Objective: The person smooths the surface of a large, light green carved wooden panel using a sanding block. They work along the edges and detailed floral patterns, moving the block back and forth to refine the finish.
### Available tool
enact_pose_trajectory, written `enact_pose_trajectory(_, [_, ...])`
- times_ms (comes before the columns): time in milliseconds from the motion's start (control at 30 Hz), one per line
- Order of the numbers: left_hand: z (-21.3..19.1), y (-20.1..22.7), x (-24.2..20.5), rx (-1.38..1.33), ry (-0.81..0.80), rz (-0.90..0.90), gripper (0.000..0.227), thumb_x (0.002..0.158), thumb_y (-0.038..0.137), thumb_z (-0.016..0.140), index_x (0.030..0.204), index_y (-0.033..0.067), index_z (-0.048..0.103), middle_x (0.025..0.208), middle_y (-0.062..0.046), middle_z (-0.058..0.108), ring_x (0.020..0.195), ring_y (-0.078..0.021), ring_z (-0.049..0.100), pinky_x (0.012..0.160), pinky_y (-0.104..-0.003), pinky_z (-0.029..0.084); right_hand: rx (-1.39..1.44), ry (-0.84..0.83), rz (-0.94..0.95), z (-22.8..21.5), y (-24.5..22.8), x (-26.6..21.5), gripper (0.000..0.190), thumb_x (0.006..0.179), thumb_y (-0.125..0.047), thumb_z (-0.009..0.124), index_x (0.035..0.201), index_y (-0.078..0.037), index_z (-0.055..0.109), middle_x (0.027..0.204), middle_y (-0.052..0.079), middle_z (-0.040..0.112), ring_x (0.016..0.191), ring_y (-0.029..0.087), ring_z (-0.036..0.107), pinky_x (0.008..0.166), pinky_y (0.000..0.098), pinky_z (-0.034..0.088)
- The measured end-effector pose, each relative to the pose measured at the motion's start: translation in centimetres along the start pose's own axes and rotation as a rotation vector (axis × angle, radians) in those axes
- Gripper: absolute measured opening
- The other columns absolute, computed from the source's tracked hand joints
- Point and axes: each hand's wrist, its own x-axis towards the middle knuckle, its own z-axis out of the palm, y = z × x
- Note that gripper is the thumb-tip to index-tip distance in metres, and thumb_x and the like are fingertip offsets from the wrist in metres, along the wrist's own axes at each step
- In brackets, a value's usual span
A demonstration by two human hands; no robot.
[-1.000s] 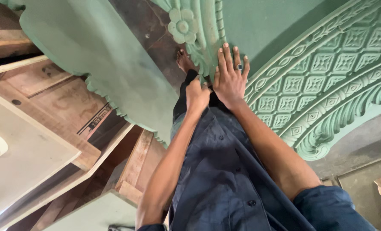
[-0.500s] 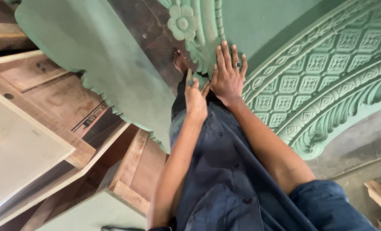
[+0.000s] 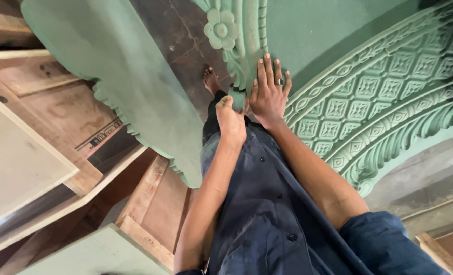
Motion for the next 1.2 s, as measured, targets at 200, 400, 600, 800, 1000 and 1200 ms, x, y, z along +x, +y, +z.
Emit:
enact_pose_trajectory(200, [-0.5,-1.7,1.3,-0.108,0.076,0.001,0.023,0.103,0.007,0.047,0.124,0.0045,0.058,0.121,-0.006,0.065,0.115,-0.0216,0.060,0.101,-0.039,0.047,0.003,0.001,-0.143,-0.9,2.0,0.4,0.056,0.109,-0.028,0.050,0.160,-0.008,0.041,0.170,0.008,0.033,0.158,0.027,0.027,0.124,0.0602,0.011])
enact_pose_trajectory(400, [-1.6,-2.4,2.5,0.259,0.306,-0.114,0.040,0.094,0.006,0.055,0.132,0.0169,0.050,0.119,0.000,0.063,0.105,-0.0173,0.059,0.084,-0.037,0.047,-0.009,-0.061,-0.236,-1.7,4.1,1.0,0.062,0.104,-0.033,0.055,0.159,-0.007,0.042,0.169,0.009,0.035,0.157,0.028,0.028,0.123,0.0646,0.008])
enact_pose_trajectory(600, [-2.2,-2.6,3.8,0.208,0.104,-0.376,0.018,0.102,0.020,0.062,0.101,0.0022,0.060,0.082,-0.009,0.062,0.067,-0.0215,0.060,0.055,-0.034,0.050,-0.015,-0.066,-0.241,-1.2,3.7,1.0,0.062,0.105,-0.034,0.055,0.160,-0.008,0.042,0.169,0.009,0.034,0.158,0.028,0.027,0.124,0.0642,0.007])
enact_pose_trajectory(800, [-2.3,-2.9,4.8,0.136,0.206,-0.441,0.025,0.107,0.024,0.051,0.104,0.0006,0.059,0.076,-0.010,0.061,0.058,-0.0205,0.060,0.049,-0.031,0.048,-0.053,-0.079,-0.248,-1.2,4.0,1.1,0.062,0.106,-0.034,0.055,0.160,-0.007,0.042,0.169,0.010,0.034,0.158,0.028,0.026,0.124,0.0640,0.007])
enact_pose_trajectory(1000, [-1.6,-3.5,5.5,0.141,0.346,-0.439,0.012,0.102,0.018,0.047,0.108,0.0202,0.057,0.067,-0.005,0.050,0.049,-0.0143,0.045,0.041,-0.027,0.035,-0.066,-0.084,-0.249,-0.9,3.8,1.1,0.062,0.106,-0.034,0.056,0.160,-0.007,0.042,0.170,0.010,0.034,0.158,0.029,0.026,0.124,0.0638,0.008])
enact_pose_trajectory(1200, [-1.1,-4.0,5.7,0.159,0.359,-0.397,0.010,0.103,0.014,0.054,0.102,0.0049,0.057,0.069,-0.003,0.051,0.050,-0.0118,0.043,0.041,-0.027,0.034,-0.043,-0.076,-0.262,-0.9,4.1,1.3,0.061,0.106,-0.031,0.056,0.160,-0.005,0.042,0.170,0.012,0.035,0.158,0.030,0.027,0.125,0.0639,0.008])
